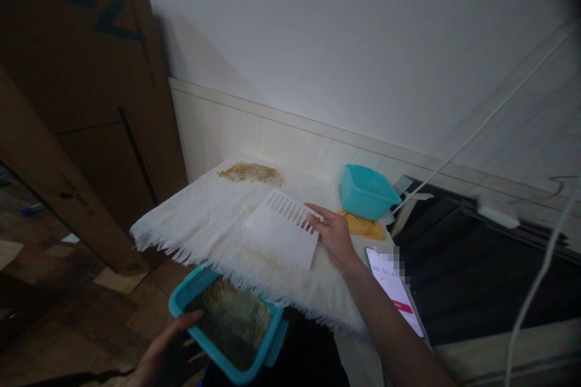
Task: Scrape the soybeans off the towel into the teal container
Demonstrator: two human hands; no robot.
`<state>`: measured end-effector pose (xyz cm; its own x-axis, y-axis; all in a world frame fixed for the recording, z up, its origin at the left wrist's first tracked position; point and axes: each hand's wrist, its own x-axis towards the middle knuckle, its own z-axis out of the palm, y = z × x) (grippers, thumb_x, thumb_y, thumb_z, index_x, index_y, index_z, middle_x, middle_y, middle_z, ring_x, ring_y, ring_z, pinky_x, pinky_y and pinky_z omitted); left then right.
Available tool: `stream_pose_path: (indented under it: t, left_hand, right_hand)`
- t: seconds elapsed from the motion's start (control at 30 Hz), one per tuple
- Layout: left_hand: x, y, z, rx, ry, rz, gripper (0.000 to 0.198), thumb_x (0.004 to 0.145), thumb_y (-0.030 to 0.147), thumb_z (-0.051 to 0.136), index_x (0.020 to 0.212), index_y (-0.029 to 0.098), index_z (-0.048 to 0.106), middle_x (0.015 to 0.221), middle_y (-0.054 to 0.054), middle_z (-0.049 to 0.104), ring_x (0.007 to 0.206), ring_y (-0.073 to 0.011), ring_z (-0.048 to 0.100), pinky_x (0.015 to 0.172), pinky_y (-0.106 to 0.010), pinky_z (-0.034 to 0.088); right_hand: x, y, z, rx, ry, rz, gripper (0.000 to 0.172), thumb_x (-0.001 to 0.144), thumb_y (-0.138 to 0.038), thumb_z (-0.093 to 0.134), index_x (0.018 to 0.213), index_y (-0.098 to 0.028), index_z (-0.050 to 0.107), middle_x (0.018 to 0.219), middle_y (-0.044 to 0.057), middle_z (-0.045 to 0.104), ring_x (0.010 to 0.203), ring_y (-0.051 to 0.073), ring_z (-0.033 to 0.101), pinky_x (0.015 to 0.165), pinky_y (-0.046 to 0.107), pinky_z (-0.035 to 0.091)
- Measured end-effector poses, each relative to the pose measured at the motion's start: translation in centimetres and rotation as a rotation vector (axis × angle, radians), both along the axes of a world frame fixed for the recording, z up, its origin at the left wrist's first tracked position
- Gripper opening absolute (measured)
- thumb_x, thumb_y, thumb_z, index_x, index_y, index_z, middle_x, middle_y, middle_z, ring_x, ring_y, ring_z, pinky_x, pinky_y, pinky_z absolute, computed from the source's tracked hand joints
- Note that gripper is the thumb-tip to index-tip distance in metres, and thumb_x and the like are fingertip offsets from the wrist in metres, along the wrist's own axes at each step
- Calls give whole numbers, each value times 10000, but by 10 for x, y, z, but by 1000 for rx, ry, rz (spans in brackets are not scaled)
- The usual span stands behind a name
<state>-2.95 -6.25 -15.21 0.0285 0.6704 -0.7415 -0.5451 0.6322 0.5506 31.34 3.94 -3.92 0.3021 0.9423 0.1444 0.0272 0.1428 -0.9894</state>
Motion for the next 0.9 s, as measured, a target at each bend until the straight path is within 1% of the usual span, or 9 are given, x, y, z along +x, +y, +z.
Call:
stream_pose_path:
  t: [0.1, 0.23, 0.33, 0.4, 0.5, 0.67, 0.73, 0.83, 0.9]
  left_hand:
    - [0, 2, -6, -17, -4, -24, 617, 652, 361, 952, 1200, 194, 723, 1110, -143, 865, 1156, -438, 780, 905, -485, 680]
    - [0, 4, -10, -31, -7, -29, 709, 586, 390, 976, 1216, 200, 713, 1080, -141, 873, 1157, -452, 778, 884, -479, 688]
    - [-1, 4, -11, -11, -2, -35, 722, 570, 401, 987, 1213, 219, 714, 1104, -127, 875, 1185, -458, 766, 899, -488, 687]
    - [-2, 4, -13, -9, 6, -32, 693, 559, 418, 988, 1173, 229, 729, 1105, -121, 877, 1203, -466, 756, 914, -496, 684]
    - [-3, 4, -14, -36, 20, -31, 631, 546, 439, 982, 1094, 235, 745, 1048, -122, 881, 1210, -482, 749, 919, -511, 679]
    - [-1, 1, -5, 7, 22, -51, 600, 587, 455, 971, 1087, 227, 731, 1036, -126, 880, 1245, -474, 731, 939, -502, 662]
    - [0, 1, -1, 3, 20, -47, 618, 571, 435, 980, 1096, 225, 729, 1000, -121, 879, 1218, -476, 744, 947, -511, 657]
    - [0, 1, 0, -9, -2, -31, 631, 552, 413, 990, 1094, 218, 732, 962, -114, 874, 1178, -468, 763, 983, -514, 644]
    - [-1, 2, -3, -11, -3, -27, 611, 569, 408, 984, 1090, 215, 729, 973, -117, 873, 1169, -460, 768, 991, -513, 641]
  right_hand:
    - [23, -27, 1, -1, 40, -196, 618, 577, -536, 983, 1074, -184, 878, 790, 71, 831, 649, 230, 726, 606, 335, 580]
    - [39, -76, -22, -66, 62, -356, 626, 604, -552, 970, 1107, -191, 875, 769, 71, 822, 650, 246, 725, 598, 355, 589]
    - [37, -99, -38, -117, 89, -383, 612, 599, -547, 975, 1092, -198, 881, 750, 64, 814, 632, 235, 709, 586, 348, 580]
    - [32, -103, -41, -155, 136, -366, 604, 579, -539, 985, 1073, -204, 885, 746, 61, 813, 625, 230, 705, 576, 340, 576]
    - [27, -98, -38, -189, 174, -320, 603, 551, -521, 1004, 1051, -204, 889, 726, 59, 809, 614, 223, 702, 568, 330, 571]
    - [18, -91, -30, -228, 216, -224, 642, 532, -525, 1032, 1066, -199, 885, 745, 69, 821, 625, 232, 719, 588, 344, 585]
    - [11, -93, -28, -247, 233, -172, 652, 519, -536, 1041, 1056, -200, 886, 753, 71, 826, 631, 232, 728, 623, 355, 601]
    - [0, -99, -24, -295, 229, -74, 659, 518, -567, 1040, 1039, -193, 888, 783, 91, 838, 674, 254, 761, 660, 368, 612]
    - [-4, -103, -22, -321, 211, -15, 649, 550, -576, 1030, 1052, -191, 887, 805, 105, 844, 692, 267, 776, 650, 367, 612]
